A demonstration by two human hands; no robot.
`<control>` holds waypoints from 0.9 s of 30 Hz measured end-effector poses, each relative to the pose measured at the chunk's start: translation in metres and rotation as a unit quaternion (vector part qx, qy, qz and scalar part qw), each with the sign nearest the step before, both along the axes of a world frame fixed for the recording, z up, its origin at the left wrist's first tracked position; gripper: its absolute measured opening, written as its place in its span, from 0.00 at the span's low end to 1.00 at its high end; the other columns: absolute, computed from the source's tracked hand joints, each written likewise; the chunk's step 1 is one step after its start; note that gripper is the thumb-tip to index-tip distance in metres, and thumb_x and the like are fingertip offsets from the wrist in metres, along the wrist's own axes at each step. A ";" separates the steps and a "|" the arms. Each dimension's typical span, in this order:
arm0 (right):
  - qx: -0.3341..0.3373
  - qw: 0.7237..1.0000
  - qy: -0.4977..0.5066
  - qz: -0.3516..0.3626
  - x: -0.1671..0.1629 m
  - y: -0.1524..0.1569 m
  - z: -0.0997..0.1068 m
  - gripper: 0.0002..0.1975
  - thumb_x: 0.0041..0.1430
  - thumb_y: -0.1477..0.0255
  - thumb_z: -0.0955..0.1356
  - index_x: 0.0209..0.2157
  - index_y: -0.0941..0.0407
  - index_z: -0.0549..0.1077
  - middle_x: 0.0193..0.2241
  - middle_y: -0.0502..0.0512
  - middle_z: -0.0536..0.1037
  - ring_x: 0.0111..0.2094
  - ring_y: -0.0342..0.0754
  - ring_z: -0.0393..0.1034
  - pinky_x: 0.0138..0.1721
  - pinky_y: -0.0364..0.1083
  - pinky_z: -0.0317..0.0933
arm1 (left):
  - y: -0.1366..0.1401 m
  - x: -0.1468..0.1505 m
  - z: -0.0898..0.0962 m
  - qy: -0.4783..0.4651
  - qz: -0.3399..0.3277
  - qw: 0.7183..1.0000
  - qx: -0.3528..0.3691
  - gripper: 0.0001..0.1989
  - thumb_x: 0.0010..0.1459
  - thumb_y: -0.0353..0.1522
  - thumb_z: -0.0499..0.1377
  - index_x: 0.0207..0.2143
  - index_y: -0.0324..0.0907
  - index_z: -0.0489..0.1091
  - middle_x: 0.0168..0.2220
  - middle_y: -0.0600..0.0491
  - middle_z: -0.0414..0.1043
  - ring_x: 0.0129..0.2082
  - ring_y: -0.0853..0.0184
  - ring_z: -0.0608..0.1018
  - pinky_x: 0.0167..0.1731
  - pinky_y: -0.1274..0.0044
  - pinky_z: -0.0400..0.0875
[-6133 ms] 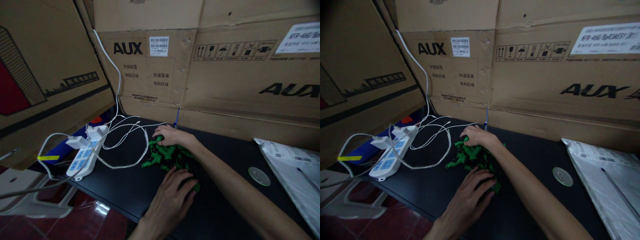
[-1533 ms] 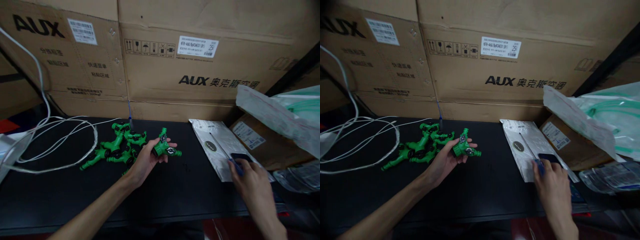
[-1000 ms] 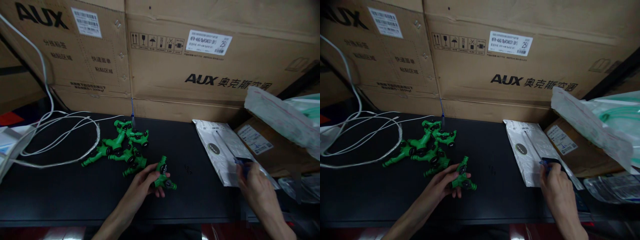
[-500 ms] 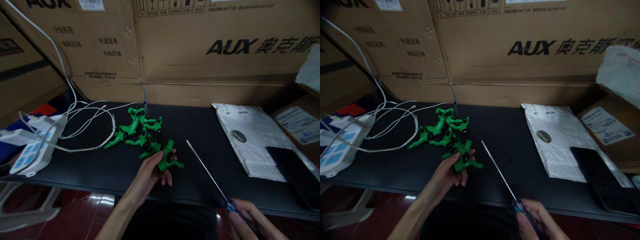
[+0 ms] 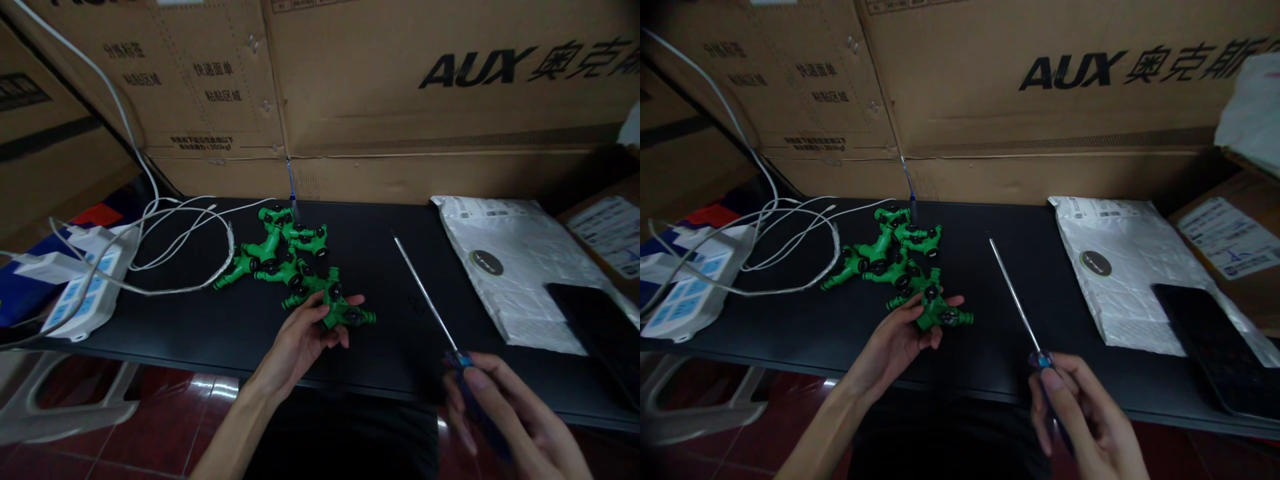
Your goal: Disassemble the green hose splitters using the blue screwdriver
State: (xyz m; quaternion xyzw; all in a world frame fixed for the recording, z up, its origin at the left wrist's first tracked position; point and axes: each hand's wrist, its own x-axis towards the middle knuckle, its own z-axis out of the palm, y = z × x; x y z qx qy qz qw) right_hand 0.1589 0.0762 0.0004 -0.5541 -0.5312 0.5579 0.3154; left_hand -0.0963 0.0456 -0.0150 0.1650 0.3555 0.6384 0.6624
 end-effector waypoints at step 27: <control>0.336 0.865 -0.339 -0.153 0.017 0.044 -0.004 0.27 0.66 0.48 0.63 0.50 0.54 0.78 0.51 0.67 0.80 0.53 0.69 0.74 0.57 0.65 0.65 | -0.003 0.007 -0.003 0.157 -0.016 0.987 0.015 0.17 0.62 0.40 0.68 0.48 0.41 0.73 0.33 0.51 0.79 0.35 0.65 0.80 0.41 0.73 0.71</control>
